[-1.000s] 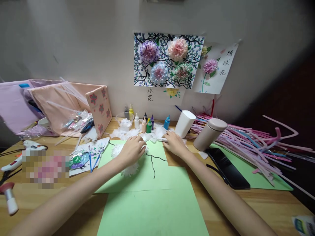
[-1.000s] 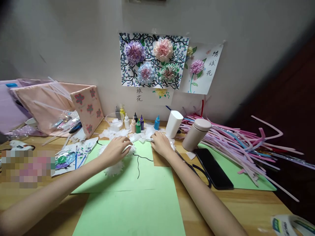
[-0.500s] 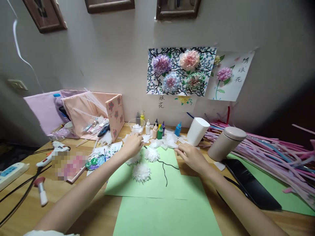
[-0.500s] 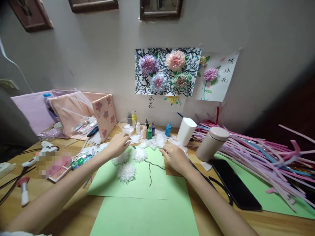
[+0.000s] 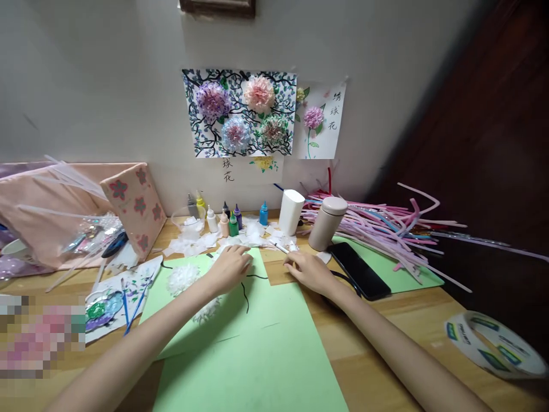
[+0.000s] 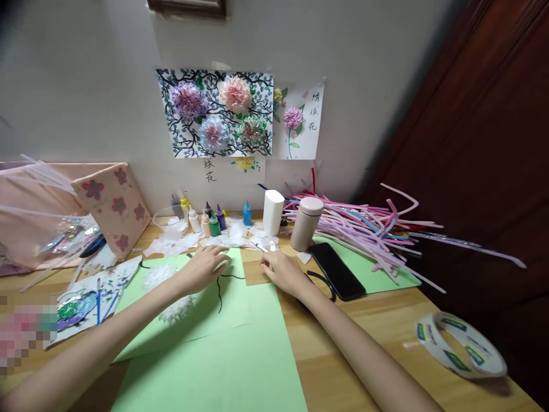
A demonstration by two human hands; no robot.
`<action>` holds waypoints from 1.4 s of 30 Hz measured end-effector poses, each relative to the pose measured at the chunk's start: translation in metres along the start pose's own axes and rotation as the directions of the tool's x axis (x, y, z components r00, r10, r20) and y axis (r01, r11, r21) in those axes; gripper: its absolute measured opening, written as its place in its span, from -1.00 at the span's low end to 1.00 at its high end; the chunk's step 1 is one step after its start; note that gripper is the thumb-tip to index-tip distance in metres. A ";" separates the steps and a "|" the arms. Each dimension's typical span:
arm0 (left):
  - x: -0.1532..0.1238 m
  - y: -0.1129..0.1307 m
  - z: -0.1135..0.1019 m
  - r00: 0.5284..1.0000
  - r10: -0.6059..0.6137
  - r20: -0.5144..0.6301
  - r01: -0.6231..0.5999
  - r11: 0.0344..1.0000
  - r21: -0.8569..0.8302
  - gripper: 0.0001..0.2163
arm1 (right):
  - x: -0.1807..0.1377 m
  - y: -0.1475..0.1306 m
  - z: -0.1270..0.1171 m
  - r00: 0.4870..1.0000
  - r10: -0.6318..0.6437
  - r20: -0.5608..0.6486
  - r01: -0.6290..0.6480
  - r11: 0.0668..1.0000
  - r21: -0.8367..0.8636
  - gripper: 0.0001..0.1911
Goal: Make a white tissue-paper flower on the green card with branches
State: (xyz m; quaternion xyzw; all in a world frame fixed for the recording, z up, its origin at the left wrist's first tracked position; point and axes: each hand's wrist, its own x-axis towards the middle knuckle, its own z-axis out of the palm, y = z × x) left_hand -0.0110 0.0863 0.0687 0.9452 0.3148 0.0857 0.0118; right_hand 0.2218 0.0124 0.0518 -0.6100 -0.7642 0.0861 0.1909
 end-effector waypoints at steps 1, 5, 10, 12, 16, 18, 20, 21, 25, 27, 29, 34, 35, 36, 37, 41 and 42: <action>0.002 0.005 0.001 1.000 0.018 0.006 -0.018 1.000 -0.006 -0.76 | 0.001 -0.001 0.001 1.000 -0.006 0.006 0.006 1.000 0.004 -0.86; -0.009 0.012 -0.008 1.000 0.013 0.002 -0.013 1.000 0.010 -0.76 | 0.013 -0.019 0.004 0.996 -0.085 -0.008 0.086 0.996 0.040 -0.89; -0.056 -0.014 -0.034 0.975 -0.222 -0.030 0.224 0.970 0.089 -0.77 | 0.046 -0.071 0.017 0.964 -0.264 -0.026 0.265 0.956 0.124 -0.90; -0.078 -0.033 -0.045 0.935 -0.353 -0.040 0.355 0.923 0.146 -0.80 | 0.063 -0.098 0.028 0.942 -0.333 -0.026 0.334 0.931 0.146 -0.90; -0.112 -0.066 -0.063 0.842 -0.532 -0.087 0.537 0.818 0.207 -0.82 | 0.093 -0.153 0.052 0.893 -0.448 -0.032 0.448 0.882 0.150 -0.91; -0.119 -0.073 -0.065 0.832 -0.545 -0.104 0.554 0.810 0.193 -0.81 | 0.102 -0.171 0.060 0.884 -0.467 -0.027 0.466 0.872 0.148 -0.91; -0.118 -0.074 -0.063 0.848 -0.519 -0.113 0.531 0.831 0.165 -0.81 | 0.106 -0.176 0.064 0.886 -0.464 -0.026 0.462 0.875 0.144 -0.92; -0.116 -0.071 -0.060 0.863 -0.493 -0.112 0.505 0.851 0.144 -0.82 | 0.106 -0.172 0.063 0.891 -0.454 -0.030 0.453 0.880 0.142 -0.92; -0.091 -0.052 -0.047 0.934 -0.352 -0.070 0.355 0.934 0.036 -0.86 | 0.097 -0.124 0.045 0.955 -0.295 -0.030 0.296 0.947 0.122 -0.93; -0.071 -0.038 -0.040 0.966 -0.255 -0.039 0.254 0.967 -0.028 -0.86 | 0.088 -0.086 0.027 0.995 -0.104 -0.007 0.104 0.992 0.068 -0.93; -0.045 -0.022 -0.032 0.987 -0.162 -0.014 0.160 0.984 -0.078 -0.86 | 0.078 -0.046 0.007 0.996 0.083 -0.019 -0.083 0.996 -0.012 -0.92; 0.024 0.022 -0.011 0.993 -0.084 0.079 0.094 0.988 -0.125 -0.83 | 0.061 0.030 -0.020 0.941 0.331 -0.074 -0.337 0.938 -0.086 -0.88; 0.036 0.030 -0.007 0.991 -0.095 0.094 0.108 0.984 -0.140 -0.82 | 0.060 0.039 -0.019 0.934 0.353 -0.061 -0.357 0.931 -0.080 -0.85; 0.046 0.036 -0.003 0.988 -0.113 0.102 0.128 0.980 -0.154 -0.82 | 0.061 0.046 -0.017 0.927 0.372 -0.047 -0.374 0.924 -0.072 -0.82; 0.054 0.040 0.001 0.985 -0.135 0.103 0.151 0.974 -0.167 -0.81 | 0.061 0.051 -0.014 0.923 0.382 -0.040 -0.384 0.921 -0.061 -0.82; 0.071 0.045 0.016 0.970 -0.232 0.070 0.241 0.950 -0.196 -0.78 | 0.064 0.055 -0.009 0.921 0.387 -0.035 -0.386 0.922 0.024 -0.89; 0.073 0.043 0.018 0.966 -0.252 0.056 0.259 0.943 -0.209 -0.76 | 0.064 0.053 -0.012 0.926 0.376 -0.035 -0.374 0.926 0.057 -0.89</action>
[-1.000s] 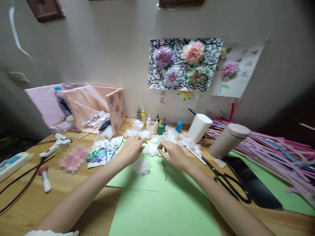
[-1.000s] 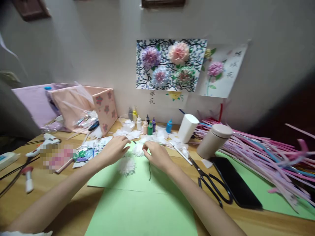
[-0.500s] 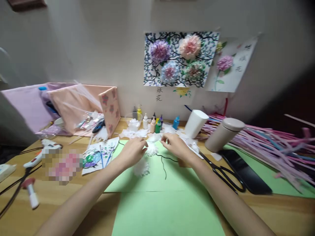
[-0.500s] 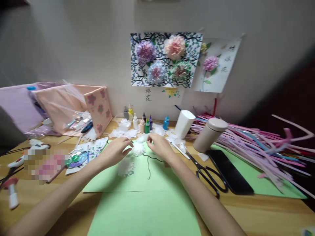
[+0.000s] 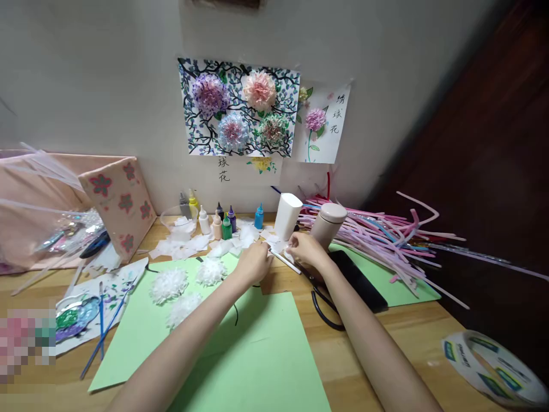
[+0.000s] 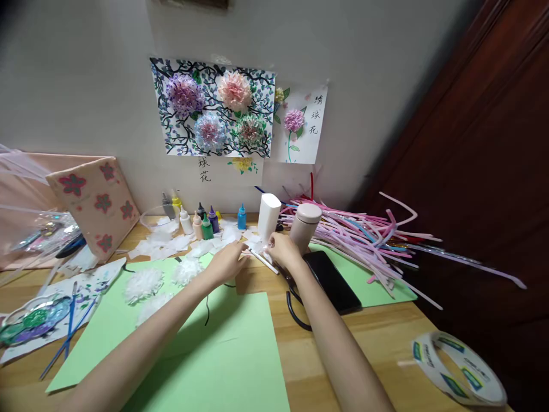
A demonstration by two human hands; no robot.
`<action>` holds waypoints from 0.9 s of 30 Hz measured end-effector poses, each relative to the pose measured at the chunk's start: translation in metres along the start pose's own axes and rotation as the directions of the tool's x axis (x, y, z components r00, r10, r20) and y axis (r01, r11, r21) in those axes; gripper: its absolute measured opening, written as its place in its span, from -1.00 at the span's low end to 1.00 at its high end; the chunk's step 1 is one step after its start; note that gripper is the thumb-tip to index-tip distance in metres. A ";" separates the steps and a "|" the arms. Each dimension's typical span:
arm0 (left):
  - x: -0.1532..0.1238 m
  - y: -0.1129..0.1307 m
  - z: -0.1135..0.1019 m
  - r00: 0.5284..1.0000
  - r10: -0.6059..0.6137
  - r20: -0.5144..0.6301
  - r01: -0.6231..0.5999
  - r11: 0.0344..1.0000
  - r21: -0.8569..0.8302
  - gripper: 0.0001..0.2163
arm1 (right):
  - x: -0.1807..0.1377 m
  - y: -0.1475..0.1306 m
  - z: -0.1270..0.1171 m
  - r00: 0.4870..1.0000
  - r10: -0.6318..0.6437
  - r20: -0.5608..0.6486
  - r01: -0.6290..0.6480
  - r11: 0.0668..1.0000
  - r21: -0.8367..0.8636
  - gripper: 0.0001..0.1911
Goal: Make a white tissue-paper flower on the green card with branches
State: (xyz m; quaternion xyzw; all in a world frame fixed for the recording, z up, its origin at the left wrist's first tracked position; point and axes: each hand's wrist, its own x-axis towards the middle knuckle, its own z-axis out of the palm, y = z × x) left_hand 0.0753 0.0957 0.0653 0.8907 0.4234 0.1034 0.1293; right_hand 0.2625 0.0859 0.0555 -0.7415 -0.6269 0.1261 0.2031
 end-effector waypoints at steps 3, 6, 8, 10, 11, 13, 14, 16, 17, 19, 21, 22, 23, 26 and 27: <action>0.004 -0.006 0.000 0.998 -0.021 -0.063 0.007 0.979 -0.202 -0.72 | -0.006 -0.012 -0.012 0.998 -0.064 0.023 0.061 0.990 0.124 -0.88; 0.005 -0.009 -0.008 0.998 -0.003 -0.062 -0.034 0.806 -0.590 -0.66 | -0.014 -0.029 -0.019 0.990 -0.131 0.049 0.110 0.946 0.305 -0.87; 0.005 -0.009 -0.015 1.000 -0.012 -0.011 -0.001 0.660 -0.751 -0.63 | -0.018 -0.039 -0.019 0.986 -0.157 0.060 0.098 0.825 0.557 -0.82; 0.004 -0.009 -0.022 0.999 -0.031 0.028 0.041 0.560 -0.828 -0.63 | -0.021 -0.047 -0.019 0.984 -0.163 0.067 0.066 0.694 0.717 -0.77; 0.004 -0.009 -0.025 0.998 -0.043 0.036 0.053 0.533 -0.844 -0.64 | -0.022 -0.049 -0.019 0.985 -0.161 0.062 0.062 0.666 0.743 -0.77; 0.003 -0.012 -0.031 0.998 -0.049 0.037 0.057 0.516 -0.855 -0.65 | -0.024 -0.053 -0.024 0.986 -0.165 -0.011 0.121 0.676 0.727 -0.78; 0.002 -0.014 -0.035 0.998 -0.052 0.037 0.058 0.521 -0.851 -0.65 | -0.026 -0.054 -0.027 0.982 -0.172 -0.075 0.176 0.703 0.689 -0.77; 0.001 -0.018 -0.041 0.998 -0.062 0.030 0.059 0.534 -0.843 -0.64 | -0.029 -0.058 -0.033 0.952 -0.214 -0.220 0.304 0.758 0.576 -0.79; 0.000 -0.020 -0.044 0.998 -0.061 0.025 0.054 0.538 -0.842 -0.63 | -0.031 -0.060 -0.036 0.934 -0.243 -0.261 0.347 0.783 0.516 -0.82; -0.003 -0.021 -0.050 0.998 -0.058 0.018 0.047 0.543 -0.838 -0.62 | -0.035 -0.065 -0.039 0.906 -0.298 -0.302 0.406 0.813 0.417 -0.88; -0.006 -0.020 -0.056 0.998 -0.057 0.024 0.052 0.565 -0.823 -0.64 | -0.038 -0.070 -0.039 0.887 -0.317 -0.336 0.434 0.822 0.369 -0.90; -0.007 -0.018 -0.059 0.998 -0.050 0.035 0.057 0.578 -0.814 -0.65 | -0.039 -0.072 -0.038 0.882 -0.315 -0.352 0.439 0.820 0.368 -0.89; -0.009 -0.017 -0.062 0.998 -0.038 0.049 0.062 0.588 -0.807 -0.67 | -0.040 -0.073 -0.037 0.879 -0.310 -0.362 0.441 0.815 0.375 -0.88; -0.012 -0.014 -0.068 0.996 0.009 0.092 0.068 0.599 -0.798 -0.72 | -0.042 -0.074 -0.034 0.878 -0.305 -0.369 0.447 0.797 0.406 -0.87; -0.013 -0.014 -0.069 0.995 0.024 0.101 0.066 0.598 -0.799 -0.73 | -0.042 -0.073 -0.033 0.877 -0.301 -0.374 0.448 0.794 0.411 -0.87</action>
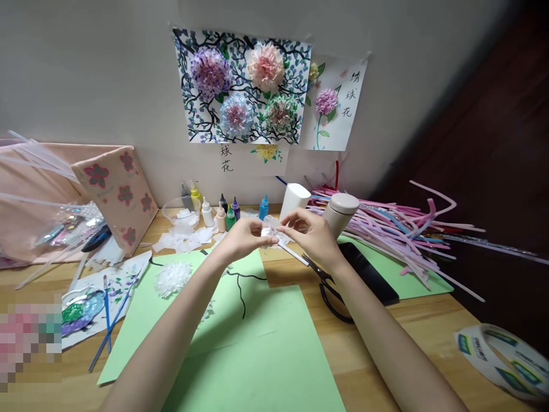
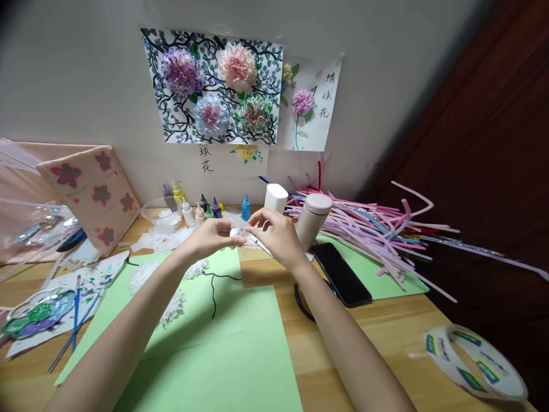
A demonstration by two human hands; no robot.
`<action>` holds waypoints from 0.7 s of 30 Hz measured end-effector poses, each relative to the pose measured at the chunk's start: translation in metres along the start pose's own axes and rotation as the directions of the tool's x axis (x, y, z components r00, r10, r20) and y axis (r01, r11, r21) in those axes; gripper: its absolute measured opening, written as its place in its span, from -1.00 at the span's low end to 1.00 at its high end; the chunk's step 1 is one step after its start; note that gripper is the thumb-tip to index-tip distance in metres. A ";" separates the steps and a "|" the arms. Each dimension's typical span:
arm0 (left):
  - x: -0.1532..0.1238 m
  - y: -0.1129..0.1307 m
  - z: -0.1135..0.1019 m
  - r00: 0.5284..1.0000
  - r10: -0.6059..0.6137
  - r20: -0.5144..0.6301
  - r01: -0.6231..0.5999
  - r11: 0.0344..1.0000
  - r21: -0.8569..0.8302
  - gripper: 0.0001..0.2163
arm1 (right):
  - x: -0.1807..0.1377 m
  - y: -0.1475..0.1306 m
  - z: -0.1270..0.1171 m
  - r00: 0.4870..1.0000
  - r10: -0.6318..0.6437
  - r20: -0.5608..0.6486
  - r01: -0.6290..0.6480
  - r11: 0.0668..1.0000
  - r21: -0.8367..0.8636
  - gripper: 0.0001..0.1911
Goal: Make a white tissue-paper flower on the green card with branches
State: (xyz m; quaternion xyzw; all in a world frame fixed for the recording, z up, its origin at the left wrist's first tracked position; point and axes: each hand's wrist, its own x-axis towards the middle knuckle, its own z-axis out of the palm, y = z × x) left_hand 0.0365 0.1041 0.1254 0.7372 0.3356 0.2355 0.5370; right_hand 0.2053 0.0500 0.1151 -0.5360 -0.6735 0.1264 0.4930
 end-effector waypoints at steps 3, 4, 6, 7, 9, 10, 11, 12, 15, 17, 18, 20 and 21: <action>0.000 0.001 -0.004 0.999 0.021 0.049 -0.021 1.000 -0.005 -0.74 | 0.000 0.004 0.000 0.997 0.028 -0.067 -0.027 1.000 0.008 -0.88; 0.000 0.000 -0.006 0.998 0.026 0.064 -0.026 1.000 -0.009 -0.74 | 0.000 0.006 0.000 0.995 0.047 -0.086 -0.046 0.999 0.018 -0.88; 0.000 0.000 -0.009 0.997 0.024 0.077 -0.022 0.999 -0.024 -0.74 | 0.002 0.008 -0.001 0.991 0.090 -0.104 -0.084 0.995 0.054 -0.89; 0.001 0.000 -0.011 0.997 0.018 0.072 -0.015 0.999 -0.035 -0.74 | 0.003 0.009 -0.002 0.988 0.108 -0.107 -0.100 0.992 0.074 -0.90; 0.001 0.000 -0.013 0.999 0.005 0.045 -0.002 0.998 -0.066 -0.73 | 0.005 0.010 -0.003 0.985 0.126 -0.118 -0.114 0.988 0.105 -0.89; 0.001 0.001 -0.014 1.000 0.001 0.029 0.002 0.997 -0.083 -0.73 | 0.005 0.009 -0.003 0.983 0.127 -0.131 -0.112 0.986 0.120 -0.89; 0.001 0.001 -0.014 1.000 -0.002 0.015 0.003 0.995 -0.097 -0.73 | 0.006 0.009 -0.004 0.981 0.128 -0.143 -0.109 0.984 0.139 -0.88; 0.002 0.000 -0.015 1.000 -0.001 0.004 0.002 0.994 -0.108 -0.73 | 0.006 0.009 -0.004 0.980 0.132 -0.150 -0.107 0.981 0.164 -0.88; 0.003 -0.001 -0.013 0.999 0.017 -0.049 -0.022 0.995 -0.096 -0.74 | 0.006 0.008 -0.002 0.979 0.148 -0.140 -0.108 0.961 0.254 -0.86; 0.003 -0.002 -0.011 0.993 0.037 -0.115 -0.041 0.998 -0.037 -0.74 | 0.004 0.009 -0.001 0.980 0.145 -0.137 -0.106 0.960 0.261 -0.86; 0.003 -0.003 -0.009 0.988 0.049 -0.149 -0.048 0.999 0.006 -0.74 | 0.004 0.009 0.000 0.980 0.141 -0.141 -0.104 0.965 0.241 -0.85; 0.003 -0.005 -0.006 0.975 0.075 -0.209 -0.054 0.993 0.106 -0.74 | 0.002 0.008 0.000 0.979 0.134 -0.152 -0.105 0.977 0.183 -0.85; 0.003 -0.005 -0.005 0.969 0.091 -0.230 -0.055 0.986 0.158 -0.75 | 0.002 0.008 0.000 0.980 0.133 -0.150 -0.108 0.981 0.161 -0.85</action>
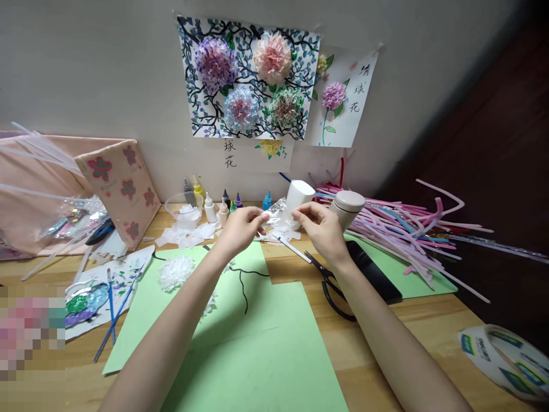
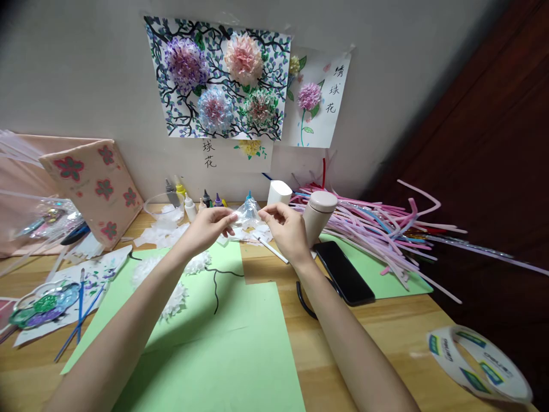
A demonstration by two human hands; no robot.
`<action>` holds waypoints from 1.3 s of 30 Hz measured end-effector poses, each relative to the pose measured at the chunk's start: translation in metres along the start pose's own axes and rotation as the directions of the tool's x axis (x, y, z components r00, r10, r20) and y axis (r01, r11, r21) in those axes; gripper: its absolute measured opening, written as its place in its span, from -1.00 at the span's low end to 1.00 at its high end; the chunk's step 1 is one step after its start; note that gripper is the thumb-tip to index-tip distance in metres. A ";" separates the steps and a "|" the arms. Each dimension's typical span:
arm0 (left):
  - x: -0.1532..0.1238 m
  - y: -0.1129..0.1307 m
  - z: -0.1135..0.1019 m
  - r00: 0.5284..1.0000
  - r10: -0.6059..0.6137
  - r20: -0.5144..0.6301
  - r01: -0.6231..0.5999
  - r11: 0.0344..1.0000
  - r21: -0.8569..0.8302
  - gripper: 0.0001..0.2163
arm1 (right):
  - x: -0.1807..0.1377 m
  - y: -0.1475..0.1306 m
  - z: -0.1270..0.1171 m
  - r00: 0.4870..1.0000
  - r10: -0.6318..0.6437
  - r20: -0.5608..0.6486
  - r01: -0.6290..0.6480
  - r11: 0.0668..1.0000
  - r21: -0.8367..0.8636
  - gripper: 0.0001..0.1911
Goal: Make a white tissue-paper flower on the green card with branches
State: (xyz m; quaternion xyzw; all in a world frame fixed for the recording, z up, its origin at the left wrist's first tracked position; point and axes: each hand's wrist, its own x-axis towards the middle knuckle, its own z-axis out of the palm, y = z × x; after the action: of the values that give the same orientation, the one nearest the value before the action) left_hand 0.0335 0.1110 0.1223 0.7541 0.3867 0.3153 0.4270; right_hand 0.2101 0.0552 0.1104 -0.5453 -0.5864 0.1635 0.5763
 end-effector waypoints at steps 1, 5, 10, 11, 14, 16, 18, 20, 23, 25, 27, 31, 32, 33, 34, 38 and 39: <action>0.000 0.000 0.000 1.000 0.011 -0.018 -0.010 0.999 0.046 -0.75 | 0.000 0.000 0.000 1.000 0.001 0.016 -0.001 1.000 -0.012 -0.84; -0.003 0.000 -0.004 0.999 0.033 0.024 -0.037 0.985 0.168 -0.74 | 0.002 -0.002 -0.002 0.991 -0.006 0.136 0.001 0.999 0.042 -0.84; -0.008 0.006 -0.005 0.990 0.121 0.074 -0.137 0.947 0.291 -0.73 | 0.001 0.000 0.004 0.984 0.054 0.168 -0.076 0.989 0.124 -0.79; -0.009 0.007 -0.004 0.987 0.135 0.084 -0.154 0.944 0.293 -0.74 | 0.000 0.002 0.006 0.984 0.071 0.162 -0.095 0.985 0.142 -0.78; -0.010 0.008 0.002 0.979 0.145 0.146 -0.182 0.940 0.289 -0.72 | -0.001 0.007 0.010 0.978 0.106 0.179 -0.133 0.979 0.152 -0.78; -0.010 0.006 0.002 0.977 0.119 0.179 -0.173 0.929 0.328 -0.71 | -0.002 0.010 0.008 0.965 0.112 0.239 -0.131 0.989 0.066 -0.81; -0.009 0.001 0.000 0.981 0.074 0.180 -0.143 0.902 0.407 -0.71 | -0.002 0.015 0.005 0.936 0.135 0.325 -0.104 0.988 -0.111 -0.86; -0.007 -0.007 -0.003 0.987 0.021 0.161 -0.100 0.860 0.500 -0.72 | -0.003 0.022 0.002 0.895 0.214 0.392 -0.084 0.942 -0.324 -0.91; -0.004 -0.018 0.003 0.988 -0.025 0.151 -0.075 0.780 0.621 -0.71 | -0.007 0.038 0.006 0.847 0.366 0.385 -0.137 0.851 -0.506 -0.90; -0.002 -0.026 0.014 0.983 -0.041 0.176 -0.094 0.718 0.689 -0.68 | -0.010 0.049 0.013 0.835 0.402 0.376 -0.174 0.841 -0.512 -0.90; -0.001 -0.035 0.029 0.975 -0.051 0.216 -0.126 0.675 0.727 -0.64 | -0.013 0.058 0.021 0.823 0.427 0.373 -0.212 0.842 -0.495 -0.92; 0.001 -0.050 0.050 0.970 -0.052 0.236 -0.139 0.679 0.721 -0.60 | -0.015 0.066 0.029 0.806 0.462 0.370 -0.299 0.857 -0.420 -0.80; 0.002 -0.053 0.052 0.971 -0.052 0.232 -0.135 0.682 0.719 -0.61 | -0.015 0.066 0.030 0.800 0.470 0.373 -0.323 0.861 -0.394 -0.77; 0.003 -0.055 0.053 0.972 -0.052 0.228 -0.131 0.686 0.716 -0.61 | -0.015 0.066 0.030 0.793 0.478 0.377 -0.346 0.863 -0.367 -0.75; 0.003 -0.056 0.052 0.973 -0.053 0.226 -0.128 0.689 0.713 -0.60 | -0.015 0.065 0.029 0.787 0.485 0.382 -0.369 0.866 -0.338 -0.74; 0.007 -0.058 0.044 0.974 -0.024 0.224 -0.130 0.753 0.645 -0.55 | -0.011 0.059 0.025 0.779 0.486 0.397 -0.439 0.874 -0.209 -0.84; 0.008 -0.057 0.041 0.976 0.001 0.216 -0.135 0.782 0.608 -0.55 | -0.010 0.057 0.023 0.779 0.482 0.401 -0.451 0.875 -0.177 -0.88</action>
State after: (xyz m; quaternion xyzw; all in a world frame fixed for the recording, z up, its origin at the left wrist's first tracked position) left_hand 0.0529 0.1207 0.0552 0.8939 0.3954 0.1074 0.1817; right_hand 0.2135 0.0778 0.0520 -0.6430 -0.5515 0.3970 0.3532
